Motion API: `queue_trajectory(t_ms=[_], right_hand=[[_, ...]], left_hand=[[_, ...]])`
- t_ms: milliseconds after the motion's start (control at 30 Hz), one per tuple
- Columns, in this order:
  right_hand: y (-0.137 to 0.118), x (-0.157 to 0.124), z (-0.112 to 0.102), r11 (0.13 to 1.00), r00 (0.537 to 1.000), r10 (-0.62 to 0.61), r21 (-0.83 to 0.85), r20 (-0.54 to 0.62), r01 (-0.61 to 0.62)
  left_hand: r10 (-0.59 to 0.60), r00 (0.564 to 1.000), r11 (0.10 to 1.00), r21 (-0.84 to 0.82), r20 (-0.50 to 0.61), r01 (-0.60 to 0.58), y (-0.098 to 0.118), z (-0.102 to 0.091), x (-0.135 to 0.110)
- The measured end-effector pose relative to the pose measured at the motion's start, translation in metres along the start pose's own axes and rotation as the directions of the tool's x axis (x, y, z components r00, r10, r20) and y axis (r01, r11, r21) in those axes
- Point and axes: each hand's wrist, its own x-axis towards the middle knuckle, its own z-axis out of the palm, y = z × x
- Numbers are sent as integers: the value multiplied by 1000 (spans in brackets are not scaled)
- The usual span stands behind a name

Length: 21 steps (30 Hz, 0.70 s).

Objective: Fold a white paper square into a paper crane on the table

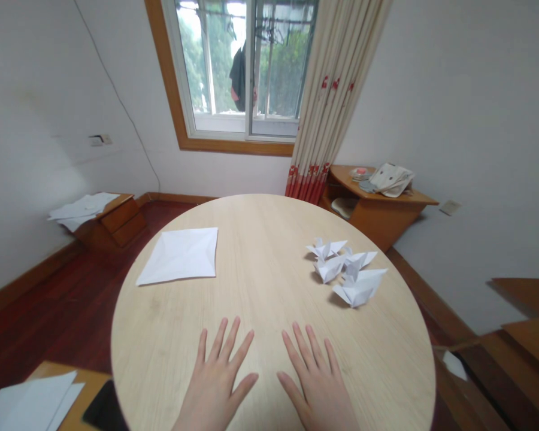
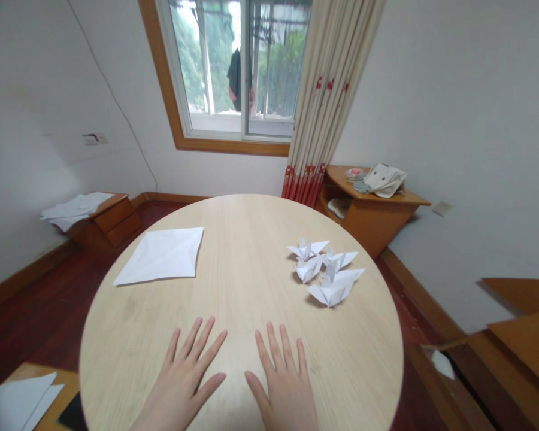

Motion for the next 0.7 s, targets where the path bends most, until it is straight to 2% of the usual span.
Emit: queue_trajectory(t_ms=[333,500,567,633,700], right_hand=[[-1,-2,2,1000,1000,9,5,10,-9],[-3,-2,7,994,999,37,101,18,-38],[0,-3,8,982,997,58,177,47,-66],[10,-3,4,943,993,51,322,109,-83],[29,-1,-5,844,985,71,516,159,-145]], left_hand=[[-3,999,1000,25,-48,4,1,2,1],[-3,999,1000,-12,-40,2,1,7,-3],[-26,999,996,-84,-26,23,-1,6,-3],[-53,998,970,-239,-16,48,-4,-5,4],[-50,998,860,-509,-23,31,-6,-28,19]])
